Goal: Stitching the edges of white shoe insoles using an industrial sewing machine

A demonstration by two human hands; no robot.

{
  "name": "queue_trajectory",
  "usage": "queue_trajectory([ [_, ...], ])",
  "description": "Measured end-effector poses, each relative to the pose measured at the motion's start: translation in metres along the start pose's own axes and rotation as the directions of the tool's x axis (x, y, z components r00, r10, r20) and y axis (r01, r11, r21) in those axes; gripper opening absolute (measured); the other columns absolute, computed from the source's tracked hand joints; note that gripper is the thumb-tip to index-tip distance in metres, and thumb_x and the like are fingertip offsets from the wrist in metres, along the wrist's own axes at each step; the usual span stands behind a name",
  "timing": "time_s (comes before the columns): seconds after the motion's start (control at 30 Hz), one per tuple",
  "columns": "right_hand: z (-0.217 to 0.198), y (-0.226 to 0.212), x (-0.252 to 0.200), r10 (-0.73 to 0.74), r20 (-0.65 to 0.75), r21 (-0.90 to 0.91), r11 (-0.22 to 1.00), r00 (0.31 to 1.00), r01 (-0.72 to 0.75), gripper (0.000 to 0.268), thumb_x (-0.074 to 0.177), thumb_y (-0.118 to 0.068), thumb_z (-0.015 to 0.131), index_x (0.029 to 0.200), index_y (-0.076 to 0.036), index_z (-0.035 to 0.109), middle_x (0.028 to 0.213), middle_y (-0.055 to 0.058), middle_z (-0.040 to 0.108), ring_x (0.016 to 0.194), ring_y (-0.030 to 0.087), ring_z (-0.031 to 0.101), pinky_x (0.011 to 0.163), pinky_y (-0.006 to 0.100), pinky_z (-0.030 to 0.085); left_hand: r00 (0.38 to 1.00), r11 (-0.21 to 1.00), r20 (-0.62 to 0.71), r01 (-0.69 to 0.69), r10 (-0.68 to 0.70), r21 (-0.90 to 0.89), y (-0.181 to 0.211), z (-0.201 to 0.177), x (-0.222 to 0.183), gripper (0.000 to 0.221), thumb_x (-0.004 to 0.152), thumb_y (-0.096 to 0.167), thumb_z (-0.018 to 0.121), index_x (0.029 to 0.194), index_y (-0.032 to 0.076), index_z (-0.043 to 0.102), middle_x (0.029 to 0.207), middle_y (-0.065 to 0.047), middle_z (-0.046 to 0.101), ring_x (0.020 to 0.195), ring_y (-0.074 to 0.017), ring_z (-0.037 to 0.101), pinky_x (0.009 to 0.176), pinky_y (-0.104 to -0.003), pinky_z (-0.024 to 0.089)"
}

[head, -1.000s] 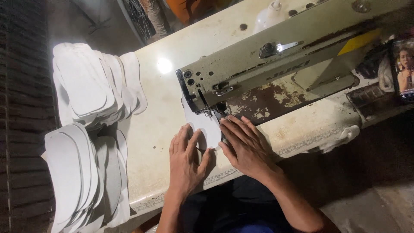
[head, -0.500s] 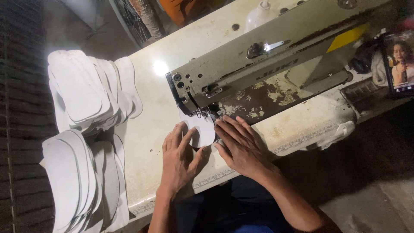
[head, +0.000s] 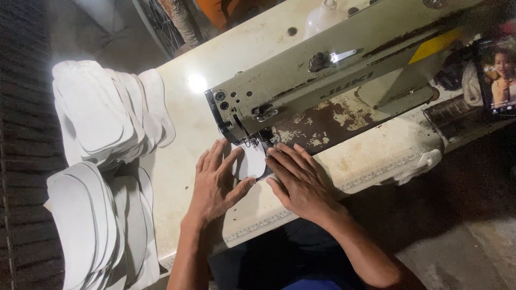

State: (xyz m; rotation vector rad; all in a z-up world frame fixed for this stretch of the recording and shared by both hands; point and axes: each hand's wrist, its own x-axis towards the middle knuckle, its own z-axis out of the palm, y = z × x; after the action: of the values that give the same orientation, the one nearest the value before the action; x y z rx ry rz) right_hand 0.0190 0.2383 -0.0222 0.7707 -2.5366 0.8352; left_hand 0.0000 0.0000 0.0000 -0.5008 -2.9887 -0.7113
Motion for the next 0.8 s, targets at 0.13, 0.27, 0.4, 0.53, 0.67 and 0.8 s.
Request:
queue_trajectory([
  [0.13, -0.007, -0.006, 0.004, -0.003, 0.027, -0.014, 1.000, 1.000, 0.003, 0.036, 0.104, -0.029, 0.061, 0.130, -0.006, 0.069, 0.137, 0.017, 0.067, 0.139, 0.034, 0.056, 0.121, 0.052, 0.036, 1.000, 1.000, 0.006, 0.019, -0.019, -0.017, -0.003, 0.000, 0.002, 0.080, 0.084, 0.068, 0.068, 0.146, 0.019, 0.059, 0.155, -0.023, 0.047, 0.149, -0.0400, 0.039, 0.123, -0.057, 0.022],
  [0.27, -0.007, -0.008, 0.004, -0.002, 0.022, -0.017, 1.000, 1.000, 0.002, 0.037, 0.106, -0.031, 0.059, 0.128, -0.004, 0.071, 0.137, 0.018, 0.067, 0.140, 0.035, 0.055, 0.122, 0.051, 0.034, 0.998, 0.998, 0.046, 0.047, -0.045, -0.038, -0.006, -0.004, 0.005, 0.081, 0.082, 0.068, 0.069, 0.147, 0.021, 0.059, 0.158, -0.022, 0.046, 0.151, -0.0393, 0.037, 0.124, -0.057, 0.019],
  [0.4, -0.004, -0.008, 0.004, -0.013, 0.058, -0.071, 0.997, 0.998, 0.017, 0.038, 0.104, -0.033, 0.062, 0.129, -0.007, 0.071, 0.138, 0.016, 0.066, 0.139, 0.032, 0.056, 0.123, 0.049, 0.035, 0.997, 0.999, 0.072, 0.042, -0.040, -0.028, -0.015, -0.005, 0.015, 0.082, 0.079, 0.069, 0.071, 0.146, 0.023, 0.058, 0.160, -0.019, 0.043, 0.154, -0.0384, 0.031, 0.125, -0.057, 0.016],
  [0.53, -0.003, -0.011, 0.006, -0.015, 0.059, -0.078, 0.997, 0.998, 0.020, 0.040, 0.103, -0.035, 0.064, 0.131, -0.007, 0.070, 0.138, 0.016, 0.066, 0.139, 0.034, 0.055, 0.122, 0.050, 0.035, 0.997, 1.000, 0.079, 0.009, -0.008, -0.011, -0.025, 0.000, 0.022, 0.090, 0.074, 0.078, 0.068, 0.144, 0.023, 0.057, 0.161, -0.015, 0.044, 0.155, -0.0358, 0.028, 0.126, -0.058, 0.013],
  [0.67, -0.004, -0.016, 0.010, -0.017, 0.068, -0.089, 0.996, 0.998, 0.023, 0.041, 0.103, -0.036, 0.065, 0.131, -0.006, 0.071, 0.138, 0.017, 0.066, 0.139, 0.035, 0.056, 0.122, 0.050, 0.035, 0.997, 0.999, 0.072, -0.017, 0.014, 0.033, -0.031, 0.005, 0.021, 0.098, 0.076, 0.082, 0.064, 0.155, 0.027, 0.045, 0.162, -0.008, 0.043, 0.155, -0.0305, 0.031, 0.127, -0.056, 0.012],
  [0.8, 0.002, -0.015, 0.007, -0.005, 0.093, -0.066, 0.998, 0.996, 0.011, 0.046, 0.104, -0.040, 0.063, 0.134, -0.007, 0.070, 0.141, 0.017, 0.064, 0.142, 0.036, 0.053, 0.124, 0.050, 0.032, 1.000, 0.999, 0.031, -0.002, 0.001, 0.051, -0.032, 0.009, 0.019, 0.086, 0.080, 0.083, 0.058, 0.146, 0.029, 0.055, 0.159, -0.011, 0.047, 0.153, -0.0330, 0.034, 0.126, -0.057, 0.015],
])
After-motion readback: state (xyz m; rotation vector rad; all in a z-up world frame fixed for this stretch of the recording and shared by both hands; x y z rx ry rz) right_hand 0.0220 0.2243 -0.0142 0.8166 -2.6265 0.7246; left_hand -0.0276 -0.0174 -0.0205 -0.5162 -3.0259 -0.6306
